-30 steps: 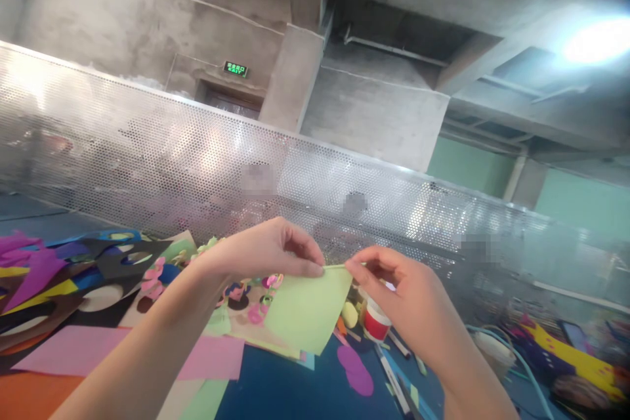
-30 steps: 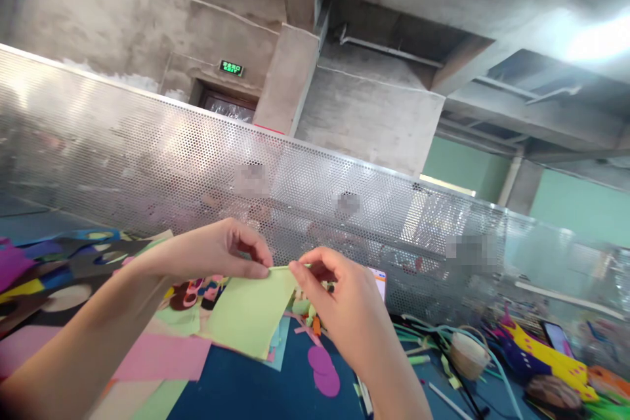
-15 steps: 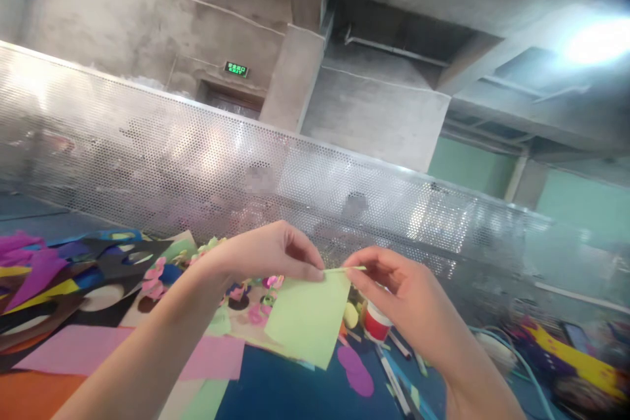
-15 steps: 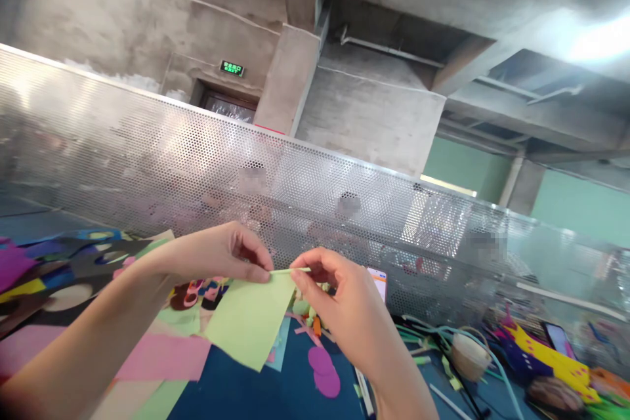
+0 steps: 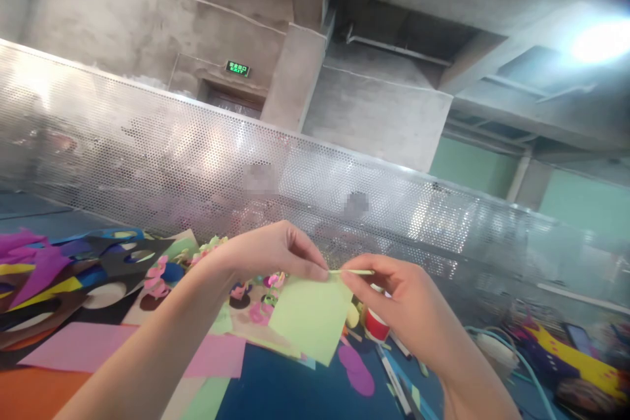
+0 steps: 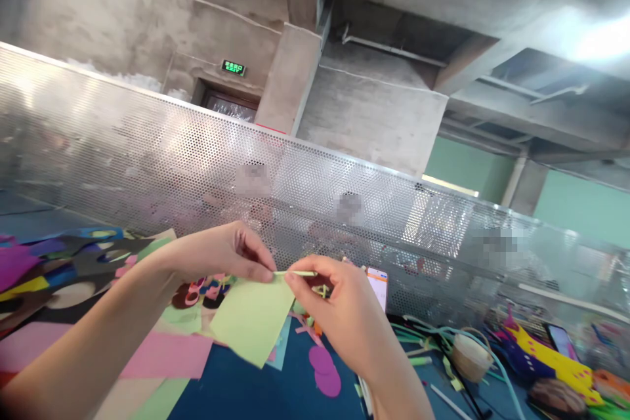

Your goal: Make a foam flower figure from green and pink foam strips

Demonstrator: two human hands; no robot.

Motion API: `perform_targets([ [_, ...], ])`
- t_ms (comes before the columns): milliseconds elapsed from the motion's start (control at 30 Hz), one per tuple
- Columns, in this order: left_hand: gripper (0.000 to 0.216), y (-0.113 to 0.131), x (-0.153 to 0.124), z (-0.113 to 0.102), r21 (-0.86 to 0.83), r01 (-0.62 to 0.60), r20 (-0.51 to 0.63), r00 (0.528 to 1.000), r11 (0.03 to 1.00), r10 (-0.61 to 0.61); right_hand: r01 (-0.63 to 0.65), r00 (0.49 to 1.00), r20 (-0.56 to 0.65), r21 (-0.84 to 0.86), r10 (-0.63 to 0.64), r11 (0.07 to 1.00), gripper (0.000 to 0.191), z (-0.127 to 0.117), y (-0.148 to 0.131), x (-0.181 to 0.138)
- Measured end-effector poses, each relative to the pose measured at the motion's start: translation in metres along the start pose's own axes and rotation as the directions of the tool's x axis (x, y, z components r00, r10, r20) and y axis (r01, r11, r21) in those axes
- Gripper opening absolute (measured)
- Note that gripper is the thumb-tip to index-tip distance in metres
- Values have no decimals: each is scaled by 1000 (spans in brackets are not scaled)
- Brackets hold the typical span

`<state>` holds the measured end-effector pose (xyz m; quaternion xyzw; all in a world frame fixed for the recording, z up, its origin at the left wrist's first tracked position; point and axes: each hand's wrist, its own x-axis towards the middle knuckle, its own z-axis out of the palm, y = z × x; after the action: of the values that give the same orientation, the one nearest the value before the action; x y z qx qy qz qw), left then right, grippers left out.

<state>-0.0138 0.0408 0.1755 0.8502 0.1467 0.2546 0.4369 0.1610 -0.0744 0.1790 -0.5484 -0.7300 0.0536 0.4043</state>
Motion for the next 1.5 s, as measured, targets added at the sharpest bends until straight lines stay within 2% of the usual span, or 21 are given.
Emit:
perform_targets([
  [167, 24, 0, 0, 0, -17, -2, -34, 999, 1000, 2, 4, 1000, -6, -39, -4, 999, 21, 0, -1, 1],
  [367, 26, 2, -2, 1, 40, -16, -37, 999, 999, 18, -27, 1000, -8, -131, 27, 991, 32, 2, -2, 2],
  [600, 27, -5, 2, 0, 33, -15, -10, 1000, 999, 15, -4, 1000, -12, -132, 3, 991, 22, 1, -4, 1],
  [833, 28, -8, 5, 0, -1, -21, -11, 1000, 1000, 21, 11, 995, -99, -194, -31, 981, 15, 6, -6, 1],
  [1000, 25, -10, 7, -1, -6, -42, -2, 999, 999, 42, -46, 999, -24, -186, 42, 981, 29, 7, -2, 2],
  [1100, 25, -11, 8, 0, -35, -22, -5, 1000, 999, 22, -79, 997, -3, -156, 80, 985, 31, 9, 3, 3],
  [1200, 27, -9, 7, 0, -138, 11, 9, 1000, 990, -9, -72, 996, -56, -111, 66, 991, 28, 10, 6, 5],
  [1333, 31, -4, 2, -5, -272, -22, 35, 999, 962, 32, -64, 984, -169, -60, 53, 996, 29, 8, 5, 7],
  [1500, 31, 1, -1, -5, -303, -78, -24, 997, 950, 74, -53, 963, -266, -26, 44, 998, 30, 5, 3, 6],
])
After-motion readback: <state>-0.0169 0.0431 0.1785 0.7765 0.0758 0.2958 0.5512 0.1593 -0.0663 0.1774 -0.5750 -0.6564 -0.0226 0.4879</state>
